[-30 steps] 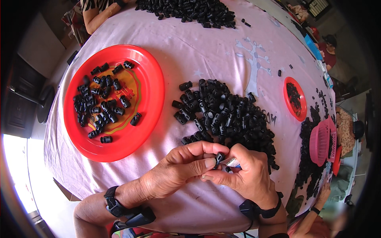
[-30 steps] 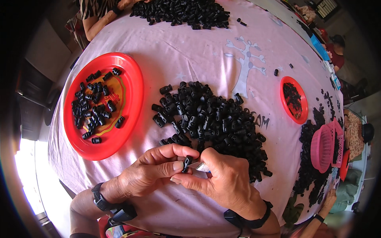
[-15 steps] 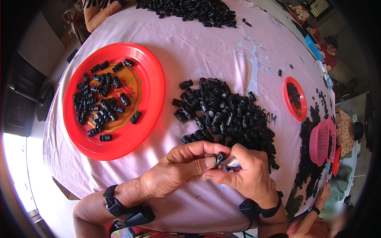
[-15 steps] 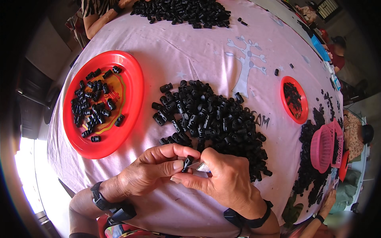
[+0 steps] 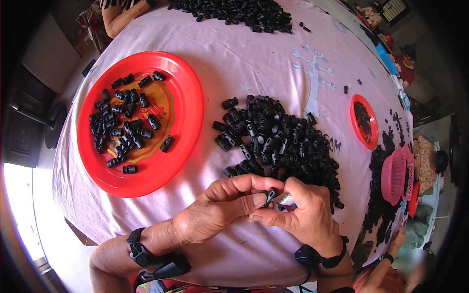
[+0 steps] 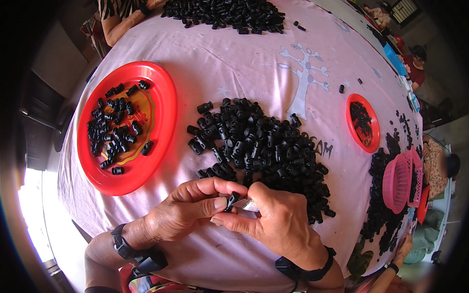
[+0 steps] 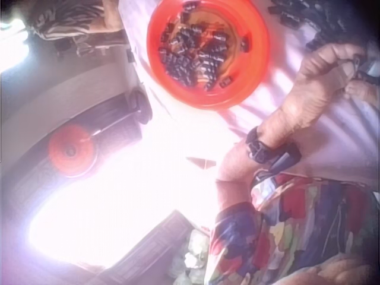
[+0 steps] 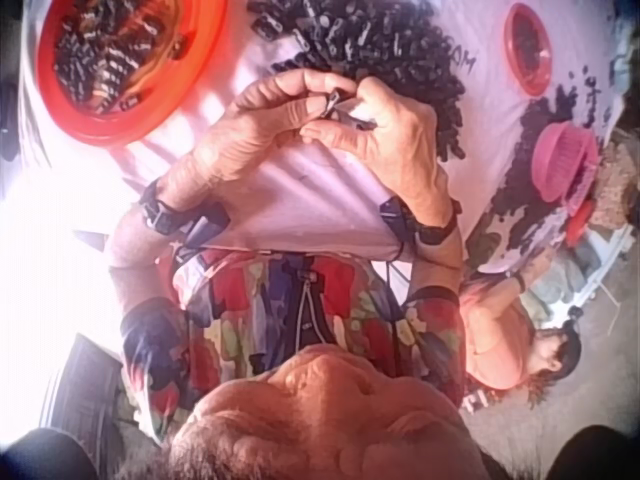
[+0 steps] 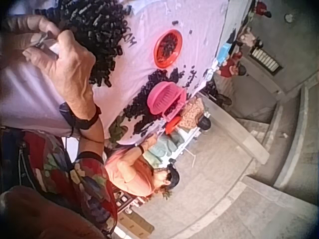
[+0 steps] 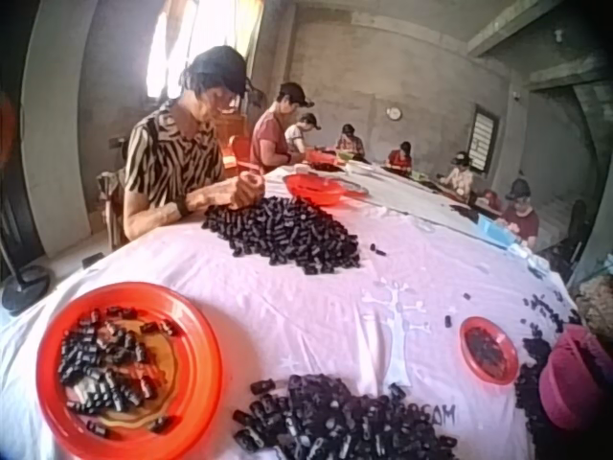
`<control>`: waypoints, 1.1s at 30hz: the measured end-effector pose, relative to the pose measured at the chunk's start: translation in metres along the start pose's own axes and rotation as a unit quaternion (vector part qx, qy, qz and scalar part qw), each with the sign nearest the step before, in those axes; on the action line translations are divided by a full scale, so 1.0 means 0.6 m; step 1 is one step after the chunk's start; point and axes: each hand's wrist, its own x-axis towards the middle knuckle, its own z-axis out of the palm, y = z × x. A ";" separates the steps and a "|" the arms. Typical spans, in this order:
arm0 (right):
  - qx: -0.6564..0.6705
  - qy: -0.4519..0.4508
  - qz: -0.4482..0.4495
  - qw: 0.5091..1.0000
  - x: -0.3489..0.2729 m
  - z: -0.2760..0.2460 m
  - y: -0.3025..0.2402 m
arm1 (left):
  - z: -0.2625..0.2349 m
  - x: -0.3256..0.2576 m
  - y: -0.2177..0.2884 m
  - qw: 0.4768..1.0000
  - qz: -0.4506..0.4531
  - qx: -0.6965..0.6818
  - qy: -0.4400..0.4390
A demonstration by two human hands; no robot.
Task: Manually assembling black plastic cord locks by inserting the inner component into the housing.
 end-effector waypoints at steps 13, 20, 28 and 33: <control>-0.003 -0.011 0.014 1.000 -0.001 0.000 -0.001 | 0.004 -0.001 0.004 1.000 -0.002 -0.004 0.014; -0.013 -0.003 -0.012 1.000 -0.002 0.001 0.009 | 0.005 0.003 0.002 1.000 0.002 -0.001 0.010; -0.009 -0.014 -0.006 1.000 -0.001 -0.001 0.004 | 0.005 0.000 0.000 1.000 0.003 -0.022 0.019; 0.105 0.036 0.066 0.992 -0.008 -0.007 -0.012 | -0.008 -0.001 -0.011 0.998 0.016 -0.063 0.006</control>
